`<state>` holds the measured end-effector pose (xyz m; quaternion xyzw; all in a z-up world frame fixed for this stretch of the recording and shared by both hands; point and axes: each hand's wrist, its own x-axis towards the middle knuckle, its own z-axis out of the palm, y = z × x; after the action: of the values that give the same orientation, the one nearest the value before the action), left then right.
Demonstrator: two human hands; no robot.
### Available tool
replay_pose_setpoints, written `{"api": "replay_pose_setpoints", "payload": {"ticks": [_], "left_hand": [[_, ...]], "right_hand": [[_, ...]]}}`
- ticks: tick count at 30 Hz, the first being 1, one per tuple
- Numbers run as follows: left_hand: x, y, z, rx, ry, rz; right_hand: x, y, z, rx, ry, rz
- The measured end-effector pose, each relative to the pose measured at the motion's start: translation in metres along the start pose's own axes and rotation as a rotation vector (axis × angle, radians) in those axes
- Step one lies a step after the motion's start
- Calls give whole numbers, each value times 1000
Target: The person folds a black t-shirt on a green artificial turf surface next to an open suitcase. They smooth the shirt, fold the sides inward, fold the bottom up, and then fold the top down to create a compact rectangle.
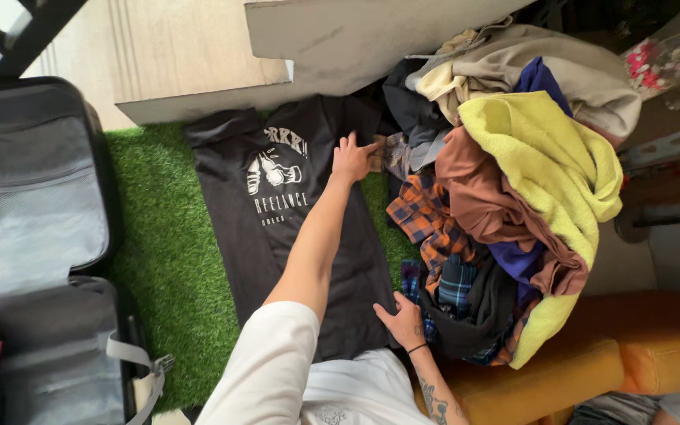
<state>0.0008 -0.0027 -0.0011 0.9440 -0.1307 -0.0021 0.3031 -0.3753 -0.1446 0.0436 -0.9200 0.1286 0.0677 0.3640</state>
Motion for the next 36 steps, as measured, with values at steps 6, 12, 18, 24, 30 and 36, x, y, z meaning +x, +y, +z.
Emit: {"api": "replay_pose_setpoints", "payload": {"ticks": [6,12,18,24,30,36], "left_hand": [[15,3,4,-20,88,-102],[40,-13,-27,-555,399,58],[28,-54,-106,-1063,198,-24],[-52,-140,-173,-1540,274,-145],[-155,-228,-145,-1279,353,-611],[-150,-248,-116,-1032,377,-465]], "right_hand": [[3,3,1,19,-29,5],[-8,-6,-5,126,0,-92],[-60,-47,3,-48,-3,-98],[-96,-72,18,-60,-123,-384],[-97,-79,11,-70,-382,-366],[-78,-94,14,-63,-210,-342]]}}
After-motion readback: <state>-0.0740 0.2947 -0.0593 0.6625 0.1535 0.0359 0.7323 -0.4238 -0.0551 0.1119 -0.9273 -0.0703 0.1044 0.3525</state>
